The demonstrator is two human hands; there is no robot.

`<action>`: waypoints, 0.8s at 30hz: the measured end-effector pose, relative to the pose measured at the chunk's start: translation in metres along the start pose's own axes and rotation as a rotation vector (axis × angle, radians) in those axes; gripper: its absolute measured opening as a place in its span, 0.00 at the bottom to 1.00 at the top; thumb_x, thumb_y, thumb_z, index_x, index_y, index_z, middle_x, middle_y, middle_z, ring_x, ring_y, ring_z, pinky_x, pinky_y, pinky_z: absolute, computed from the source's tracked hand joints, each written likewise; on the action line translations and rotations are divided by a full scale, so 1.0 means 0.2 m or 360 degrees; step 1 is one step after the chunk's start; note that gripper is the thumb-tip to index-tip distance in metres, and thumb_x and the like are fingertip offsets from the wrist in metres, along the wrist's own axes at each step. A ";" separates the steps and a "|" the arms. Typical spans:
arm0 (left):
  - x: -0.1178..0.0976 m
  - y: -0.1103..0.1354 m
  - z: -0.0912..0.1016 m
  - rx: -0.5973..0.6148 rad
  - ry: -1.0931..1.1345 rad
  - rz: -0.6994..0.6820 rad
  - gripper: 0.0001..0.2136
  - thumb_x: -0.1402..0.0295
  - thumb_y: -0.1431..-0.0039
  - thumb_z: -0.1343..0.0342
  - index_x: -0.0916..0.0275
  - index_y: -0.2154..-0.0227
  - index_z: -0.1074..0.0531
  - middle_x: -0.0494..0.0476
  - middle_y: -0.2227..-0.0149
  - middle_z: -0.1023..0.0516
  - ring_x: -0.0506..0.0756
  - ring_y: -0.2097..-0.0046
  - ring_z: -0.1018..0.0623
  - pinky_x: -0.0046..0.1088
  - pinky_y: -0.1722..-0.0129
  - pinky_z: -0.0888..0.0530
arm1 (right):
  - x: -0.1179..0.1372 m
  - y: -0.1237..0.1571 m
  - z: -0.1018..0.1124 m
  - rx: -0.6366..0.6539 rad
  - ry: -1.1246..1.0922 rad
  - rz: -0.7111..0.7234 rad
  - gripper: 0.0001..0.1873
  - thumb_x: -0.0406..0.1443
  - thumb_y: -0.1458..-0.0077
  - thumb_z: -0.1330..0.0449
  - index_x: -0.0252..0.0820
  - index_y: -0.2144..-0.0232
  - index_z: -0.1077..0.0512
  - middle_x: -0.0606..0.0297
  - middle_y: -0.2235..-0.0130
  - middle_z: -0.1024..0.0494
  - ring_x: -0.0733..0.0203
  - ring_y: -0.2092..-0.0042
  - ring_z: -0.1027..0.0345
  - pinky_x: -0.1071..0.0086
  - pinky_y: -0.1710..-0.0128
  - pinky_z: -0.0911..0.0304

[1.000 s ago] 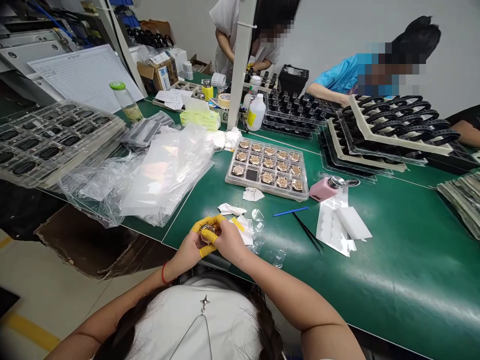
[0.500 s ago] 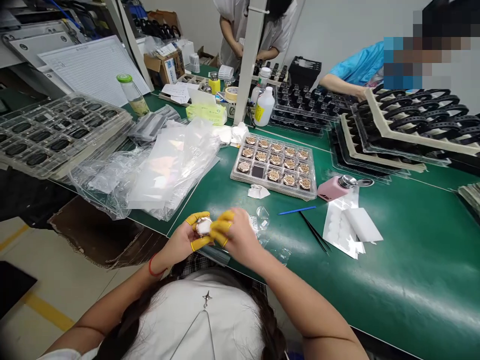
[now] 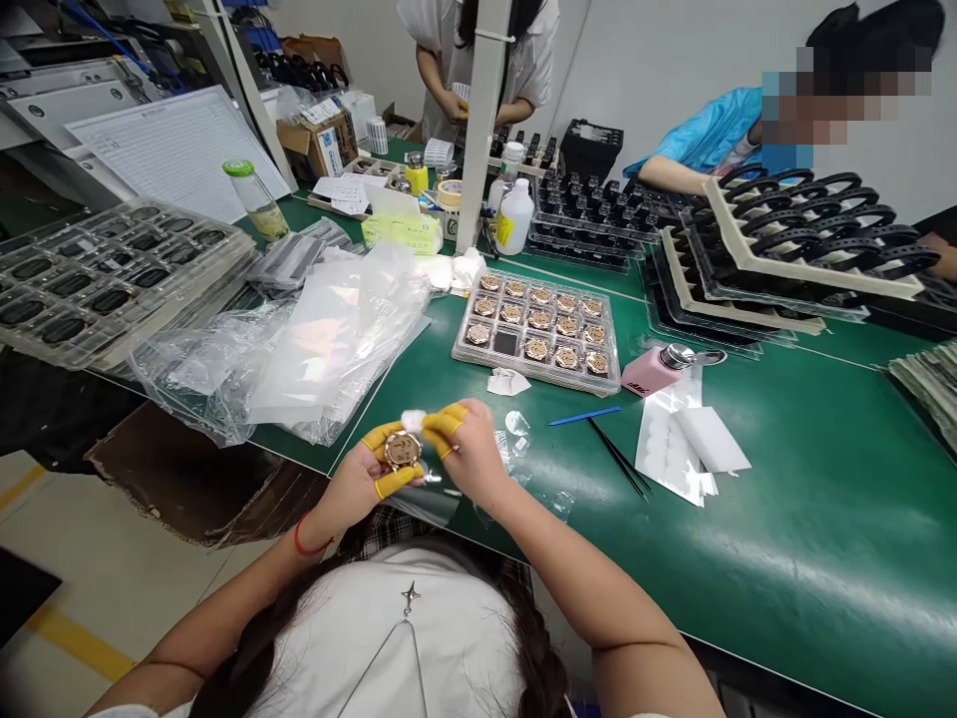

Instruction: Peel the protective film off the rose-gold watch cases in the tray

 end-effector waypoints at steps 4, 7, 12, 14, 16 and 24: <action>-0.09 0.01 0.09 -0.0428 0.0038 -0.0394 0.25 0.68 0.53 0.36 0.59 0.52 0.38 0.53 0.60 0.24 0.54 0.60 0.21 0.35 0.56 0.23 | -0.02 0.04 0.05 -0.0086 0.0086 -0.0208 0.18 0.41 0.44 0.43 0.50 0.51 0.32 0.57 0.56 0.26 0.50 0.52 0.39 0.54 0.52 0.47; -0.13 0.04 0.10 -0.0508 -0.0028 -0.0584 0.22 0.68 0.50 0.38 0.57 0.53 0.39 0.53 0.61 0.22 0.53 0.63 0.20 0.33 0.57 0.23 | 0.04 0.09 -0.05 0.0200 -0.0087 -0.0307 0.25 0.45 0.49 0.39 0.46 0.49 0.34 0.55 0.56 0.27 0.47 0.54 0.37 0.54 0.55 0.43; -0.16 0.07 0.06 -0.0441 -0.0094 -0.0707 0.22 0.67 0.47 0.39 0.54 0.51 0.41 0.56 0.56 0.22 0.54 0.59 0.21 0.36 0.54 0.26 | 0.06 0.16 -0.25 0.0728 -0.1090 -0.0739 0.13 0.44 0.43 0.47 0.44 0.67 0.27 0.65 0.69 0.24 0.58 0.65 0.33 0.65 0.63 0.40; -0.16 0.06 0.05 -0.0367 -0.0112 -0.0702 0.24 0.66 0.48 0.39 0.53 0.49 0.42 0.57 0.54 0.23 0.54 0.60 0.21 0.36 0.56 0.25 | 0.07 0.18 -0.28 0.0864 -0.1447 -0.0866 0.16 0.45 0.44 0.47 0.42 0.74 0.28 0.66 0.73 0.25 0.61 0.68 0.33 0.66 0.62 0.39; -0.16 0.05 0.05 -0.0309 -0.0121 -0.0664 0.25 0.66 0.48 0.38 0.53 0.49 0.41 0.59 0.51 0.25 0.53 0.64 0.20 0.34 0.60 0.25 | 0.08 0.18 -0.28 0.0975 -0.1605 -0.0910 0.17 0.47 0.45 0.46 0.41 0.75 0.27 0.66 0.74 0.24 0.62 0.68 0.33 0.65 0.60 0.39; -0.13 0.05 0.03 -0.0030 -0.0152 -0.0660 0.19 0.71 0.45 0.41 0.55 0.52 0.38 0.60 0.46 0.29 0.50 0.64 0.21 0.32 0.58 0.24 | -0.07 0.06 -0.15 0.0580 -0.1301 -0.0954 0.12 0.45 0.51 0.40 0.42 0.69 0.28 0.66 0.66 0.26 0.61 0.63 0.33 0.66 0.59 0.39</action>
Point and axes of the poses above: each hand's wrist, its own y-axis away from the middle knuckle, its own z-axis out of the back of the hand, x = y × z, the point moved 7 cm from there along -y, towards the middle knuckle
